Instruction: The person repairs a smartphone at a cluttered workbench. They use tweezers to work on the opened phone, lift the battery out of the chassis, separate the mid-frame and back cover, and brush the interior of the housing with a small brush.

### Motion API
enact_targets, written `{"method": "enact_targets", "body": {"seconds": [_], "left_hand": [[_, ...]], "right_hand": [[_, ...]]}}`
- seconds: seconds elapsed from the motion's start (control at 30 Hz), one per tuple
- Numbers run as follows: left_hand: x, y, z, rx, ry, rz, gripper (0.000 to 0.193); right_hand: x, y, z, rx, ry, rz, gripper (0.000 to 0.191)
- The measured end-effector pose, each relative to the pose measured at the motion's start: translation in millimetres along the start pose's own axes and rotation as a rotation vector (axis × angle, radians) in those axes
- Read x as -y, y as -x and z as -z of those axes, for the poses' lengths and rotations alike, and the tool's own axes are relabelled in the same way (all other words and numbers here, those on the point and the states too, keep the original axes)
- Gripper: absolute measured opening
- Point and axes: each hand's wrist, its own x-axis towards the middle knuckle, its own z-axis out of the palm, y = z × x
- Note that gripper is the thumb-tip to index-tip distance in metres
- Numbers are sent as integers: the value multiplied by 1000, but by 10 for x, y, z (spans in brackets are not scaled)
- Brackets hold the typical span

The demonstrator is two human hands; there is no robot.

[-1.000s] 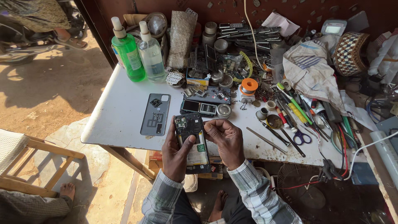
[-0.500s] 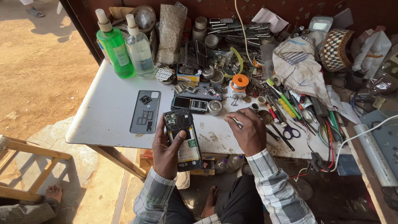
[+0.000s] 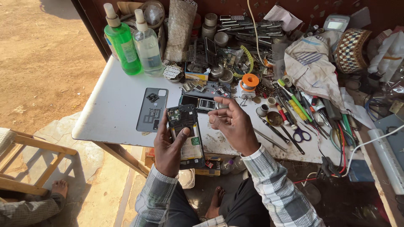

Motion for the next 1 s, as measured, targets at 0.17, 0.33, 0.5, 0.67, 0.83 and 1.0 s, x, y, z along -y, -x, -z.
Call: {"method": "enact_targets", "body": {"seconds": [0.17, 0.33, 0.5, 0.67, 0.83, 1.0], "left_hand": [[-195, -43, 232, -37, -170, -179, 78], [-359, -178, 596, -95, -390, -209, 78], [-463, -350, 890, -115, -480, -197, 79], [-510, -412, 1051, -148, -387, -214, 80], [-585, -456, 1186, -174, -367, -179, 80], [-600, -480, 1238, -153, -373, -213, 78]], "right_hand": [[97, -358, -512, 121, -222, -11, 53], [184, -657, -954, 202, -198, -53, 53], [299, -906, -1296, 266, -65, -73, 56], [394, -1021, -1508, 308, -76, -114, 52], [408, -1075, -1513, 309, -110, -216, 53], [388, -1099, -1548, 308, 12, -200, 56]]}}
